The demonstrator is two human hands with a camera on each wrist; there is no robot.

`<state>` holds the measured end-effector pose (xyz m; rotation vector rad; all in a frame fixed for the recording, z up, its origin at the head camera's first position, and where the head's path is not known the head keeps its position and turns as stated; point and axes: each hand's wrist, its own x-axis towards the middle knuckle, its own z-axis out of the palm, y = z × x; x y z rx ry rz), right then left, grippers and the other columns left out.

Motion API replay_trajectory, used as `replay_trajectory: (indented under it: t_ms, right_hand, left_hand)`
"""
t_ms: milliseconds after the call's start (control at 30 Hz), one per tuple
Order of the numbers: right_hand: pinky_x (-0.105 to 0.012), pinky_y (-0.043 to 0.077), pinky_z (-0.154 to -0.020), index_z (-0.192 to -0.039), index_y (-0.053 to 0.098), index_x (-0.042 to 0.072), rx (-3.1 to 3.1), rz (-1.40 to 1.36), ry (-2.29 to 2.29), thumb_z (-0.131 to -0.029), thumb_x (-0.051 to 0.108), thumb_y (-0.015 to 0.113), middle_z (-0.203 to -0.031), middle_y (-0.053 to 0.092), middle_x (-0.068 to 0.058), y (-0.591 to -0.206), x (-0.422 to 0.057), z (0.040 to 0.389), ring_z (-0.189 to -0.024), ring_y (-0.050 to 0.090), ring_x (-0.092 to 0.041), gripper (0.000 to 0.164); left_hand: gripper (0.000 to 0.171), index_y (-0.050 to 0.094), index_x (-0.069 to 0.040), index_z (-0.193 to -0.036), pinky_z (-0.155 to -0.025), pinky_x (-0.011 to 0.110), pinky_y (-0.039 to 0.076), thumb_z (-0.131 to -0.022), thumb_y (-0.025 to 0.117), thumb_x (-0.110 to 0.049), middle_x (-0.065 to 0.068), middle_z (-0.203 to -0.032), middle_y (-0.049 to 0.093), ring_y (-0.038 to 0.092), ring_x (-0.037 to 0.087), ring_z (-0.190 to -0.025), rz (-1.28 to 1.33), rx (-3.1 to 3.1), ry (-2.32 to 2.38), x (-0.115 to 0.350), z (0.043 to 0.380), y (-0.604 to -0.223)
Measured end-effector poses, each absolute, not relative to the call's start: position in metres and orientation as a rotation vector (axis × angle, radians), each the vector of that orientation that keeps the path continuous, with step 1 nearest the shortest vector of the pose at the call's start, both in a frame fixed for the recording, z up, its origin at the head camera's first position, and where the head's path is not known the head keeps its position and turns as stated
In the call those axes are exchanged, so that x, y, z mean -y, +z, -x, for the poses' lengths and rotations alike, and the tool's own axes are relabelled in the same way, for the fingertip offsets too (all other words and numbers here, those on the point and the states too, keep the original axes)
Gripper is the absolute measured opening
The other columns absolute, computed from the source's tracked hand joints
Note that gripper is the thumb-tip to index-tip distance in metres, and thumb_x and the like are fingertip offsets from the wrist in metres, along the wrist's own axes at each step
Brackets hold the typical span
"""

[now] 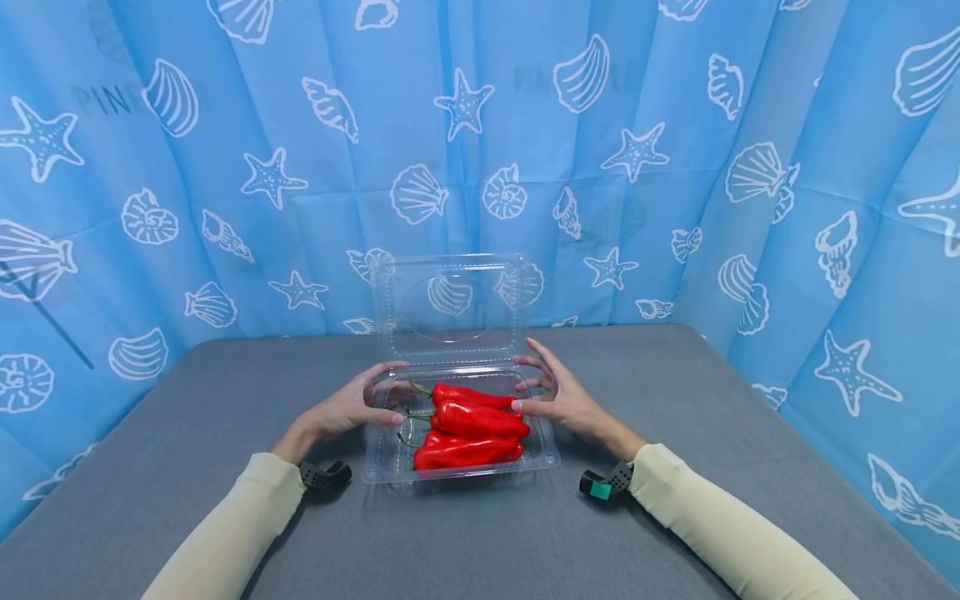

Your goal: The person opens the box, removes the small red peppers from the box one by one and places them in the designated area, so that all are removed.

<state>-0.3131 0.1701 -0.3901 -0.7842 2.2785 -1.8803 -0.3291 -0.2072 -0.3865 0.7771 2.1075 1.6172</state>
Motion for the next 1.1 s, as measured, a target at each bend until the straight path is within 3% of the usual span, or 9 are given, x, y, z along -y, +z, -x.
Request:
replay_trajectory:
  t_ms: [367,700,1100]
  right_hand:
    - [-0.047,0.056,-0.092,-0.163,0.012,0.019,-2.273,0.744,-1.878,-0.091,0.008,0.073,-0.16,0.032,-0.018,-0.3919,-0.1695,0.3147,-0.13,0.048,-0.046,0.095]
    - [-0.052,0.052,-0.098,-0.163,0.013,0.016,-2.277,0.715,-1.874,-0.094,0.007,0.068,-0.159,0.034,-0.019,-0.3928,-0.1691,0.3145,-0.131,0.049,-0.045,0.089]
    - [-0.053,0.05,-0.101,-0.163,0.012,0.017,-2.235,0.67,-1.891,-0.094,0.008,0.067,-0.15,0.045,-0.023,-0.3937,-0.1679,0.3147,-0.134,0.046,-0.045,0.089]
  left_hand:
    - [0.09,0.017,-0.004,-0.159,-0.109,0.057,0.04,-0.09,0.074,-0.015,0.023,-0.147,0.052,0.045,0.039,-0.139,-0.789,-2.108,1.616,0.2072,0.3301,-0.3877]
    - [0.091,0.017,-0.003,-0.158,-0.111,0.061,0.036,-0.091,0.074,-0.021,0.024,-0.148,0.049,0.042,0.041,-0.141,-0.815,-2.112,1.588,0.209,0.3307,-0.3895]
    - [0.089,0.018,-0.001,-0.157,-0.112,0.062,0.035,-0.091,0.073,-0.022,0.024,-0.148,0.05,0.041,0.041,-0.141,-0.806,-2.126,1.568,0.2085,0.3308,-0.3888]
